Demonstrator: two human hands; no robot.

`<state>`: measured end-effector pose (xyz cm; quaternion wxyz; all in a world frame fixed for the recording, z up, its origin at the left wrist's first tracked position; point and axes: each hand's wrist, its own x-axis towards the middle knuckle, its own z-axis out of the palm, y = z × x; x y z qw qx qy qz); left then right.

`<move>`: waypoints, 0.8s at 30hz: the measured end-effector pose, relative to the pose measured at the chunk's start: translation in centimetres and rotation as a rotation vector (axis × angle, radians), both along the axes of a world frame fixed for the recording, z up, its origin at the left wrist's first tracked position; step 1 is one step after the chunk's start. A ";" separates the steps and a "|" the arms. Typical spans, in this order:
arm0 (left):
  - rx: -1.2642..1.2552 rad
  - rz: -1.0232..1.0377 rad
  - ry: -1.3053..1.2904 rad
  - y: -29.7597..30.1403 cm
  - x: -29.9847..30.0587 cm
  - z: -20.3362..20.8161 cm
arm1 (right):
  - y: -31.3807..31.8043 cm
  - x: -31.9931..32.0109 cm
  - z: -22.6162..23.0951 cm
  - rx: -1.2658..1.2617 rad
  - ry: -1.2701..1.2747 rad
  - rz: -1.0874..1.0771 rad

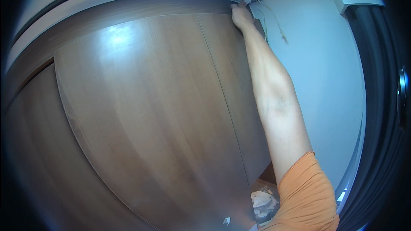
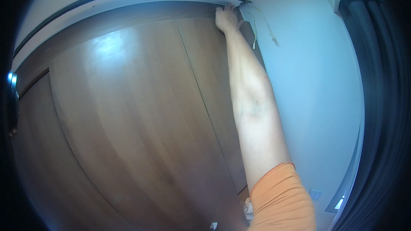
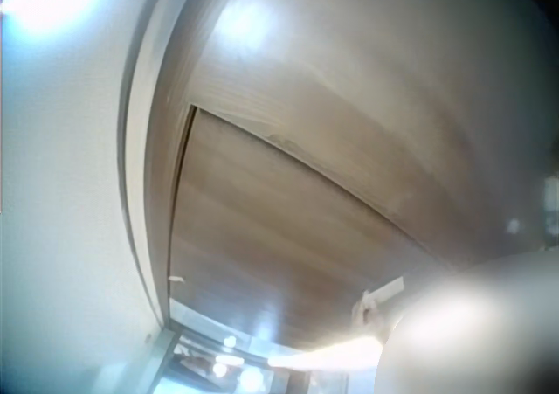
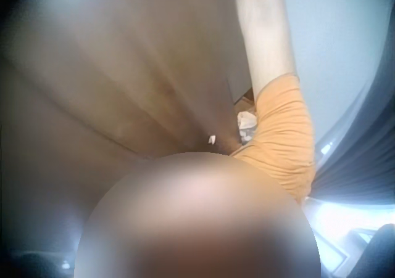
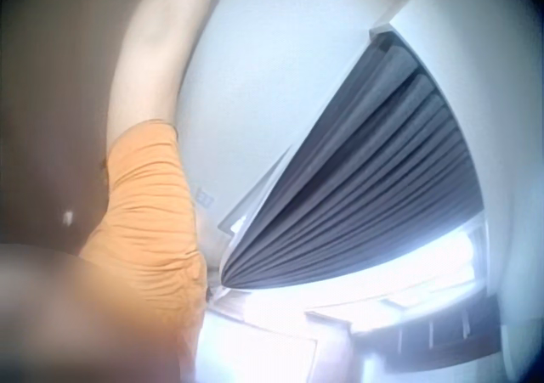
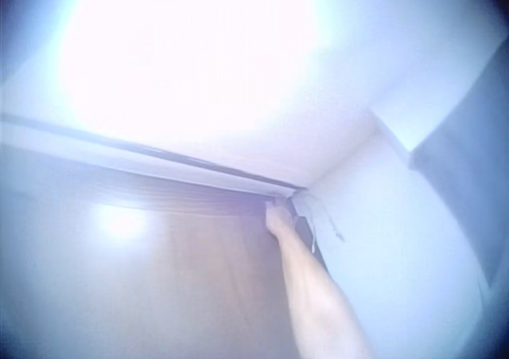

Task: The person cuts a strip of masking tape, folds it, and uses a utility knife to trim the edges. They then rub the tape on a sanding sheet and apply it to the top edge of a wooden cabinet, pressing it into place.

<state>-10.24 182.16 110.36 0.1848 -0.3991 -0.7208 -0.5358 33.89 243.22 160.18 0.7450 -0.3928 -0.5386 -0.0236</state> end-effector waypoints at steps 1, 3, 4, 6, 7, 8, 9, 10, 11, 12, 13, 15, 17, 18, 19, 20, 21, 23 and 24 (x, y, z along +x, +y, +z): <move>-0.002 0.006 -0.001 -0.2 0.2 0.0 | 0.2 0.2 0.1 0.018 -0.015 -0.003; 0.000 0.008 0.005 0.3 0.6 0.1 | 0.6 0.6 0.5 0.049 0.005 -0.006; 0.002 0.010 0.008 0.6 0.8 0.1 | 0.8 0.8 0.7 0.037 -0.029 -0.020; 0.004 0.014 0.015 1.2 1.4 0.3 | 1.0 1.0 0.9 0.006 -0.060 -0.044; 0.004 0.017 0.020 1.5 1.6 0.5 | 1.3 1.1 1.0 0.021 -0.062 -0.039; 0.006 0.033 0.022 1.5 2.2 0.4 | 1.3 1.2 1.0 0.038 -0.066 -0.023; 0.004 0.036 0.027 1.8 2.4 0.5 | 1.5 1.3 1.0 0.052 -0.069 -0.018; 0.002 0.037 0.031 1.9 2.9 0.5 | 1.6 1.4 1.0 0.061 -0.065 -0.025; 0.000 0.038 0.034 2.0 3.2 0.6 | 1.8 1.5 0.9 0.071 -0.062 -0.032; 0.002 0.040 0.034 2.1 3.6 0.6 | 1.9 1.6 0.8 0.080 -0.062 -0.042; 0.009 0.041 0.036 2.2 3.8 0.5 | 2.0 1.6 0.7 0.094 -0.060 -0.034; 0.025 0.051 0.043 2.4 4.2 0.6 | 2.1 1.6 0.6 0.097 -0.044 -0.017; 0.020 0.060 0.058 2.7 4.4 0.8 | 2.4 1.7 0.6 0.110 -0.047 -0.024; 0.018 0.061 0.061 2.9 4.5 0.9 | 2.6 1.8 0.6 0.128 -0.049 -0.021; 0.016 0.060 0.064 3.0 4.6 1.0 | 2.8 1.8 0.5 0.125 -0.041 -0.029; 0.017 0.058 0.066 3.1 4.7 1.1 | 3.0 1.9 0.5 0.145 -0.033 -0.027; 0.020 0.060 0.068 3.1 4.7 1.2 | 3.1 2.0 0.4 0.127 -0.025 -0.028; 0.023 0.069 0.079 3.1 4.9 1.4 | 3.2 2.2 0.5 0.144 -0.026 -0.016; 0.018 0.074 0.085 3.0 4.9 1.4 | 3.1 2.2 0.5 0.134 -0.011 -0.003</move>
